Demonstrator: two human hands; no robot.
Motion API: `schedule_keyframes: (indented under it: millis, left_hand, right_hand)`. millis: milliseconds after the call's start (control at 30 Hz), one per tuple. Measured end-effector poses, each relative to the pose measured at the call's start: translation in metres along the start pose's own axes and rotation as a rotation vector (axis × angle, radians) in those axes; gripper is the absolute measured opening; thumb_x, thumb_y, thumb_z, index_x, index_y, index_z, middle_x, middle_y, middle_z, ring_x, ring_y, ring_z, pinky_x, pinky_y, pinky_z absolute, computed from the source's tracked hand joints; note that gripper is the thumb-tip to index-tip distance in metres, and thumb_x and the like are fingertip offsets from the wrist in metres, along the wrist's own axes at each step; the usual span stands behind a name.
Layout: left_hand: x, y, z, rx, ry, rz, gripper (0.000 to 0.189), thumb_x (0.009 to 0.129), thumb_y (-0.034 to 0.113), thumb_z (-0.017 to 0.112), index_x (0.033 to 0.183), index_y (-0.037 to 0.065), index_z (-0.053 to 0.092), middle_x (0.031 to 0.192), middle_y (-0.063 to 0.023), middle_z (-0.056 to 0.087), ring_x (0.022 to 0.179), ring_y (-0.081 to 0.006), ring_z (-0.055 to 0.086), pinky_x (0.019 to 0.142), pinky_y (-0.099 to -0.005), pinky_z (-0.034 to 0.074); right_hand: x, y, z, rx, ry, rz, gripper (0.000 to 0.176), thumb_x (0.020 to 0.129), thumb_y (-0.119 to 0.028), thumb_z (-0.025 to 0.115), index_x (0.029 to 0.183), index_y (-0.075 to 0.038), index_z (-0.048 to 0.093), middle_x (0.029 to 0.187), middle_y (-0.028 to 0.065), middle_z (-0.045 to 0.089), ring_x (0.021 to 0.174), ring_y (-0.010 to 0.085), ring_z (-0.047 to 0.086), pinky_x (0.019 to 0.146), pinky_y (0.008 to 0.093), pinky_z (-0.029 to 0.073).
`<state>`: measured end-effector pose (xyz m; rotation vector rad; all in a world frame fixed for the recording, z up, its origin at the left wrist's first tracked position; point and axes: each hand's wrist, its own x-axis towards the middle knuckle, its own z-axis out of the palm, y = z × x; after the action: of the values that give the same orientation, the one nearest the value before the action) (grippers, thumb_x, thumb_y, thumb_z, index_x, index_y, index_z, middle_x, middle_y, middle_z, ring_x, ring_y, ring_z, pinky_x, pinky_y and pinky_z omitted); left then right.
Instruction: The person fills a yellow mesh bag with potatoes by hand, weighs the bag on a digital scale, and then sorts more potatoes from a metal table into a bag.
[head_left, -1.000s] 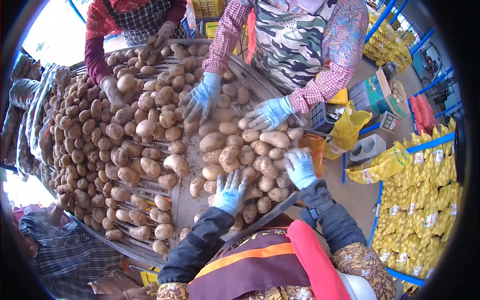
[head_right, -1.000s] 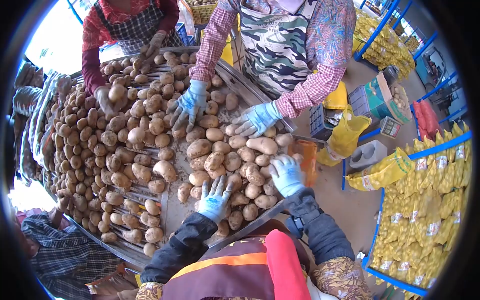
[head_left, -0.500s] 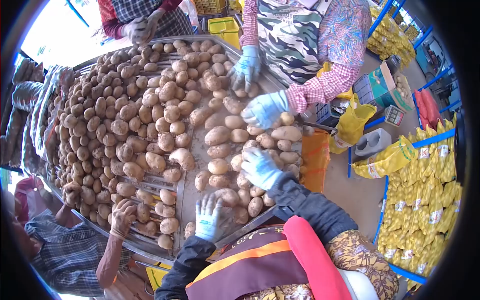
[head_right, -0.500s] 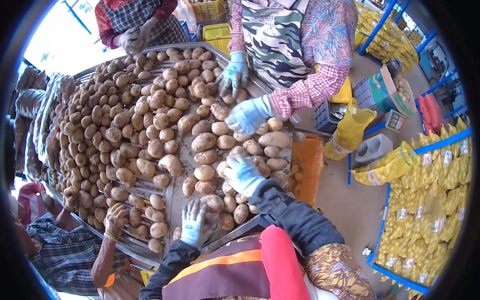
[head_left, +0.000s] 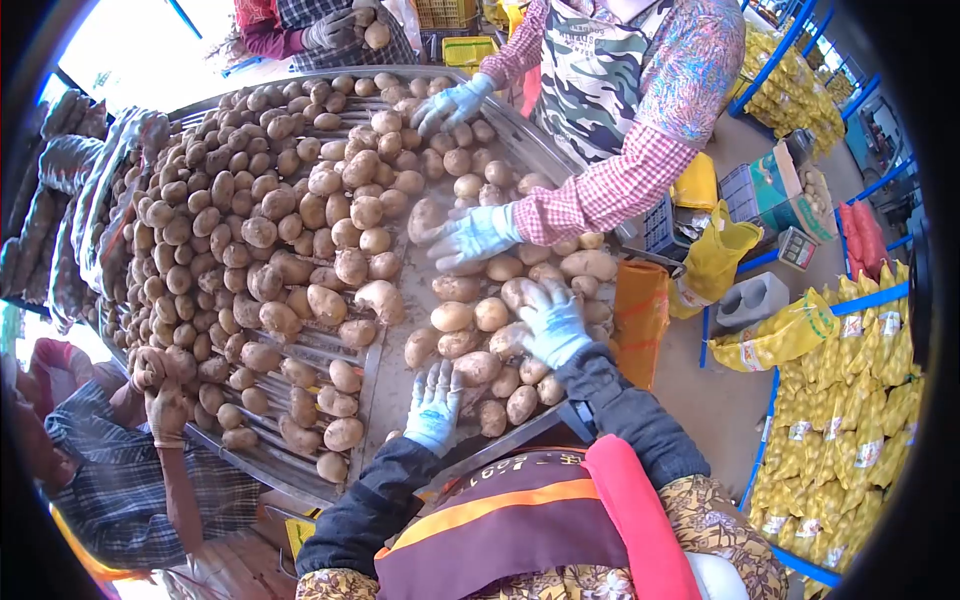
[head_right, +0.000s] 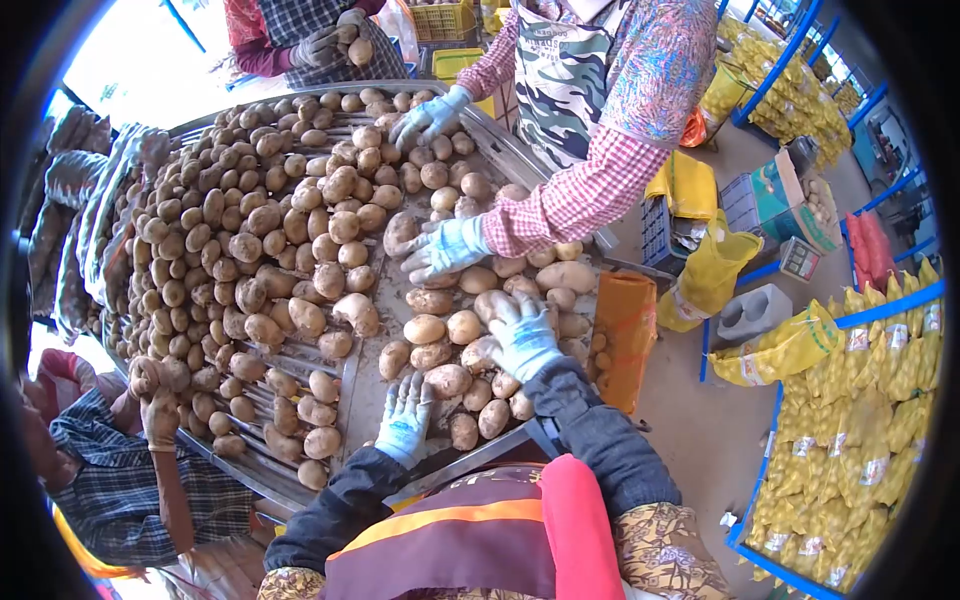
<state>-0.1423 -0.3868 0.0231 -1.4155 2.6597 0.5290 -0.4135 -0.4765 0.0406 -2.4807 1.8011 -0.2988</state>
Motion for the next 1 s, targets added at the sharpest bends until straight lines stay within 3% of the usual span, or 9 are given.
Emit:
schedule_keyframes:
  millis: [67, 233, 367, 467, 533, 733, 800, 933, 1000]
  left_hand:
    - [-0.006, -0.001, 0.008, 0.057, 0.011, 0.015, 0.115, 0.066, 0.052, 0.076, 0.148, 0.0, 0.016, 0.154, -0.0257, 0.017, 0.144, -0.0415, 0.016, 0.116, -0.0552, 0.01]
    - [-0.023, 0.006, 0.001, -0.041, 0.044, 0.036, 0.101, 0.069, 0.053, 0.071, 0.147, 0.006, 0.027, 0.151, -0.02, 0.03, 0.14, -0.0375, 0.028, 0.113, -0.057, 0.015]
    - [-0.009, 0.007, 0.008, 0.007, 0.053, 0.043, 0.112, 0.063, 0.058, 0.075, 0.147, 0.004, 0.025, 0.151, -0.0247, 0.028, 0.141, -0.0398, 0.025, 0.113, -0.0593, 0.013]
    - [0.009, 0.008, 0.006, 0.06, 0.02, 0.114, 0.114, 0.061, 0.058, 0.076, 0.147, 0.004, 0.025, 0.151, -0.0242, 0.027, 0.141, -0.0395, 0.025, 0.113, -0.0597, 0.012]
    - [0.025, 0.013, -0.004, 0.073, 0.011, 0.123, 0.112, 0.06, 0.056, 0.077, 0.148, 0.006, 0.026, 0.151, -0.0208, 0.029, 0.142, -0.0373, 0.025, 0.113, -0.0601, 0.012]
    - [0.033, 0.024, 0.008, 0.056, 0.177, 0.291, 0.089, 0.071, 0.042, 0.074, 0.146, 0.015, 0.035, 0.15, -0.0141, 0.035, 0.14, -0.034, 0.03, 0.113, -0.059, 0.017]
    - [0.008, 0.02, -0.022, -0.106, 0.107, 0.214, 0.086, 0.067, 0.032, 0.075, 0.142, 0.014, 0.039, 0.147, -0.016, 0.038, 0.138, -0.0352, 0.033, 0.111, -0.0598, 0.02]
    - [-0.051, -0.016, -0.011, -0.066, 0.132, 0.063, 0.095, 0.064, 0.043, 0.079, 0.143, 0.009, 0.038, 0.146, -0.0234, 0.035, 0.137, -0.0431, 0.028, 0.113, -0.059, 0.015]
    - [-0.068, -0.024, -0.016, -0.042, 0.006, 0.009, 0.095, 0.066, 0.047, 0.077, 0.143, 0.008, 0.037, 0.147, -0.0259, 0.033, 0.137, -0.0447, 0.028, 0.113, -0.0597, 0.014]
  right_hand:
    - [-0.013, 0.03, 0.005, -0.064, 0.06, -0.101, 0.025, 0.078, -0.041, 0.065, 0.088, -0.018, 0.068, 0.126, 0.0048, 0.053, 0.115, 0.0328, 0.045, 0.101, 0.055, 0.031]
    - [-0.069, 0.082, -0.006, -0.114, 0.124, 0.045, 0.022, 0.077, -0.036, 0.066, 0.081, -0.014, 0.069, 0.116, 0.0031, 0.058, 0.114, 0.0287, 0.048, 0.101, 0.0543, 0.031]
    - [-0.069, 0.03, -0.025, 0.112, 0.216, 0.065, 0.05, 0.077, -0.037, 0.067, 0.12, -0.013, 0.058, 0.128, 0.0113, 0.05, 0.123, 0.0337, 0.043, 0.105, 0.0563, 0.028]
    - [-0.075, -0.018, -0.004, 0.147, -0.05, -0.103, 0.056, 0.079, -0.043, 0.064, 0.129, -0.02, 0.056, 0.14, 0.0116, 0.043, 0.132, 0.0331, 0.035, 0.113, 0.0575, 0.017]
    - [-0.078, 0.01, 0.018, -0.039, 0.019, -0.137, 0.056, 0.081, -0.046, 0.062, 0.133, -0.025, 0.054, 0.145, 0.0104, 0.04, 0.135, 0.0319, 0.033, 0.114, 0.0584, 0.012]
    - [-0.091, 0.077, 0.008, -0.233, -0.044, 0.133, 0.051, 0.087, -0.042, 0.057, 0.131, -0.016, 0.055, 0.141, 0.0099, 0.045, 0.133, 0.0302, 0.037, 0.11, 0.0585, 0.022]
    - [-0.091, 0.04, -0.011, 0.041, 0.15, 0.172, 0.055, 0.086, -0.044, 0.058, 0.132, -0.014, 0.054, 0.143, 0.012, 0.042, 0.133, 0.0306, 0.036, 0.11, 0.0585, 0.023]
    - [-0.114, -0.014, -0.012, 0.088, -0.161, -0.063, 0.049, 0.085, -0.048, 0.058, 0.126, -0.021, 0.06, 0.146, 0.0126, 0.041, 0.137, 0.0303, 0.034, 0.112, 0.0565, 0.018]
    - [-0.117, 0.005, -0.006, 0.073, -0.087, -0.09, 0.047, 0.083, -0.045, 0.061, 0.122, -0.019, 0.062, 0.138, 0.0127, 0.047, 0.132, 0.0306, 0.04, 0.109, 0.0574, 0.023]
